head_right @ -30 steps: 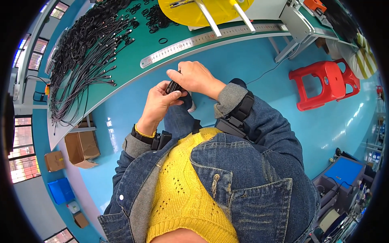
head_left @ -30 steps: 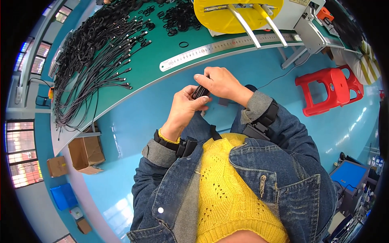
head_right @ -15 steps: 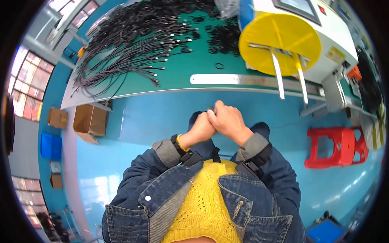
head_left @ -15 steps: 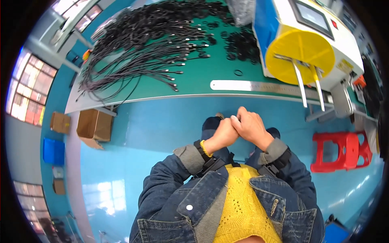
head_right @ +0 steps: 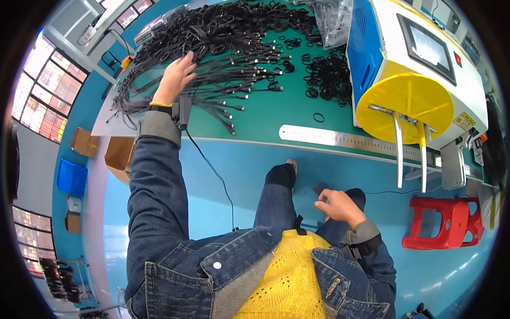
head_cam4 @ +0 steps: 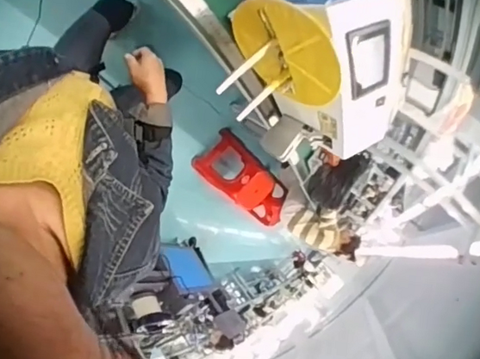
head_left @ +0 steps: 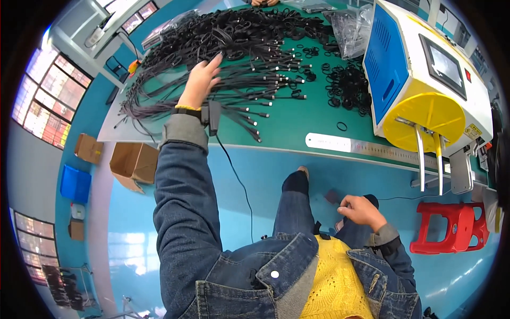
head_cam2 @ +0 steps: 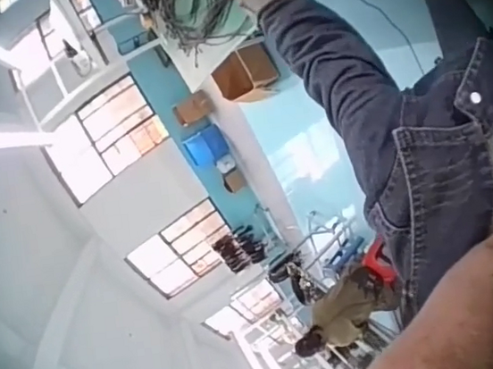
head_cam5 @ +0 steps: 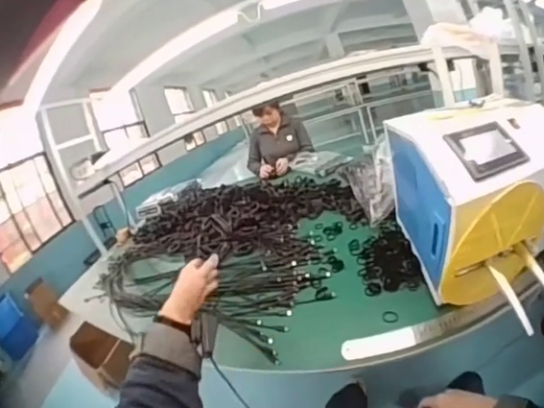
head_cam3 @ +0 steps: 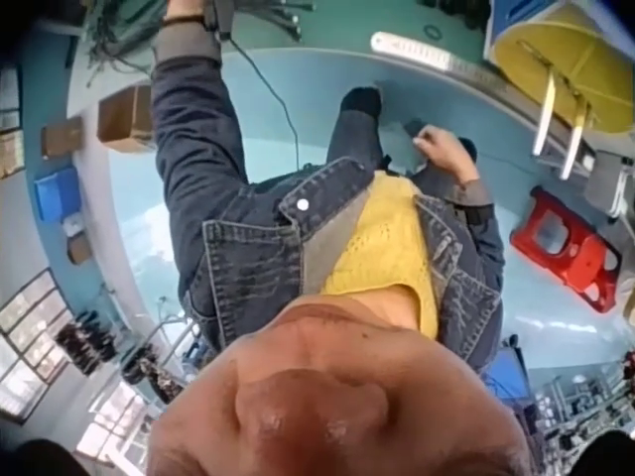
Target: Use a specialized winding and bundling machine to organize and secure black electrical cables into neat loops.
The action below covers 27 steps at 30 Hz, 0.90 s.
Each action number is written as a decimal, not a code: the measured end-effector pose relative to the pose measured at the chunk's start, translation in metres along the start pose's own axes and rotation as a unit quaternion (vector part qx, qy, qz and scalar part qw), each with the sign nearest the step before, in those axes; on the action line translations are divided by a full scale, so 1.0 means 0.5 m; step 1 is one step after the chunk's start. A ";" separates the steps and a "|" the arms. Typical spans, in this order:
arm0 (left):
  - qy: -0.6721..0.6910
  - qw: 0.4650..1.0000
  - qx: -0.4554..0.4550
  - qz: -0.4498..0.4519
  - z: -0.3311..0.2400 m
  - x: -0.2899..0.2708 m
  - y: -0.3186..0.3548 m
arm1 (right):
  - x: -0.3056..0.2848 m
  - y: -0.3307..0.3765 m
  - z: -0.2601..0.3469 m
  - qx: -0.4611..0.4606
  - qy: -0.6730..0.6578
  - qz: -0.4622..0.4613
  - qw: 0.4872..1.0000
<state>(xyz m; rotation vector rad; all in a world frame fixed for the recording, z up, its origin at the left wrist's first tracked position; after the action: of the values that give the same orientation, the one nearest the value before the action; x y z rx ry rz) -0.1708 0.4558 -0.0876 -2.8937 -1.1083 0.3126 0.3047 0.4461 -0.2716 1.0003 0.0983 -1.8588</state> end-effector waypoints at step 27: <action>-0.203 0.744 0.623 0.130 -0.182 0.352 0.515 | -0.229 0.247 0.125 -0.218 0.045 -0.561 0.797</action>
<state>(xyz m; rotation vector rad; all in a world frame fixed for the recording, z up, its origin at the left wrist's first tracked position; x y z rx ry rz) 0.1446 0.3846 -0.0545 -1.7106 -0.2026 1.1742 0.3850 0.4359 -0.1113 0.7086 1.3779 -2.6168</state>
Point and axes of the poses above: each hand's wrist, its own y-axis away from the middle knuckle, its own x-axis out of the palm, z = x × y, the point moved 5 cm from there along -y, towards the middle knuckle, and after that the axes turned 5 degrees about y, right-handed, at the moved point
